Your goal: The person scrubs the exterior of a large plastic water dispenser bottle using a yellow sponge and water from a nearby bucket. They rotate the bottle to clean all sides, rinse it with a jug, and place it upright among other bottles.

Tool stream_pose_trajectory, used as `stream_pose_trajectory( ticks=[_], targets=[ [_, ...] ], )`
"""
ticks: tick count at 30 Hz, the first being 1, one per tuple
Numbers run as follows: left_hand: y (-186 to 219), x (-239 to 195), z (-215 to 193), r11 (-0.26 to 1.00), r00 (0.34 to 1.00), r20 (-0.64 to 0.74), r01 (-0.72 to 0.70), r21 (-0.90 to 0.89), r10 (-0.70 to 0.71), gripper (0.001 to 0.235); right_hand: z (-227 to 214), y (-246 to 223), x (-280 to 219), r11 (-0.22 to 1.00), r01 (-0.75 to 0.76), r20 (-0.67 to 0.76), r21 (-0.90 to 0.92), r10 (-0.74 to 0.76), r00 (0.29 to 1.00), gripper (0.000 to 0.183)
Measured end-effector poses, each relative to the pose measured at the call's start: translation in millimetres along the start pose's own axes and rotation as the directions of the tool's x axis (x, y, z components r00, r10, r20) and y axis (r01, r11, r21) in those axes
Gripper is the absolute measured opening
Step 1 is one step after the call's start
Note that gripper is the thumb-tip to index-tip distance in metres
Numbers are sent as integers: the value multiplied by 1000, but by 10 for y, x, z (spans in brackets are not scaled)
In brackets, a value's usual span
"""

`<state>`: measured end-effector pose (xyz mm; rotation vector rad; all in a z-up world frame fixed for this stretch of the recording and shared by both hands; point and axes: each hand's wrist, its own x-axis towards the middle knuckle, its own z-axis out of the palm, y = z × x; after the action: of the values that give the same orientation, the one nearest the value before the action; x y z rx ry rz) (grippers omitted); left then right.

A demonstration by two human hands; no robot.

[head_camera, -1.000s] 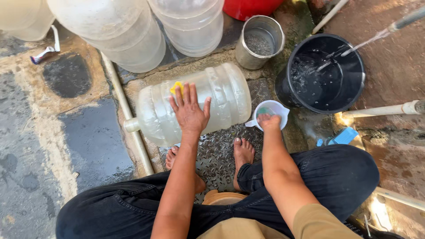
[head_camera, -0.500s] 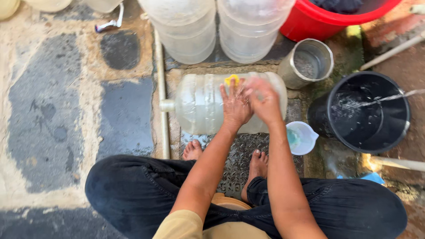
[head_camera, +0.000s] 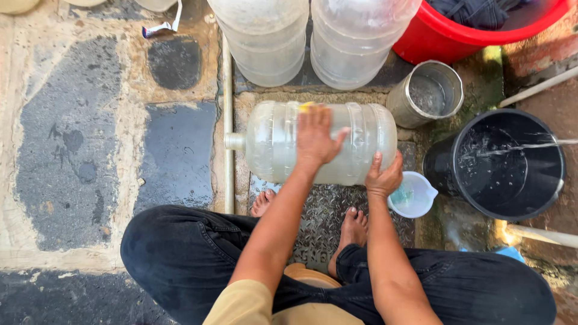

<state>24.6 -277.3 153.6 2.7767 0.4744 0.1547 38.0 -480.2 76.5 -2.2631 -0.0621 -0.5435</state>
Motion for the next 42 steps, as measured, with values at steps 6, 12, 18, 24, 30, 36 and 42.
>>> stream_pose_trajectory(
  ticks=[6,12,18,24,30,36,42],
  targets=[
    [719,-267,246,946,950,34,-304,-115,310,80,-26,133,-330,945,-140,-9,-296,143,990,69],
    [-733,37,-110,988,988,-152,62,145,-39,74,-36,215,-440,951,-23,64,-308,44,997,73],
    [-590,-182,-378,996,993,-108,51,69,-43,70,-68,-99,173,925,-363,166,-110,377,911,75],
    [-453,-504,-112,933,943,-54,-313,180,327,71,-86,-427,1124,871,-364,354,-330,472,808,92],
    [-474,-384,-119,972,977,105,-197,129,184,75,-179,-403,906,835,-426,194,-349,509,838,75],
    [-469,58,-361,966,971,86,210,153,-224,76,65,-219,380,981,-188,-37,-51,186,982,55],
    [301,-137,244,957,956,-114,-280,-75,271,84,122,-110,-93,990,-138,-125,21,139,982,49]
  ],
)
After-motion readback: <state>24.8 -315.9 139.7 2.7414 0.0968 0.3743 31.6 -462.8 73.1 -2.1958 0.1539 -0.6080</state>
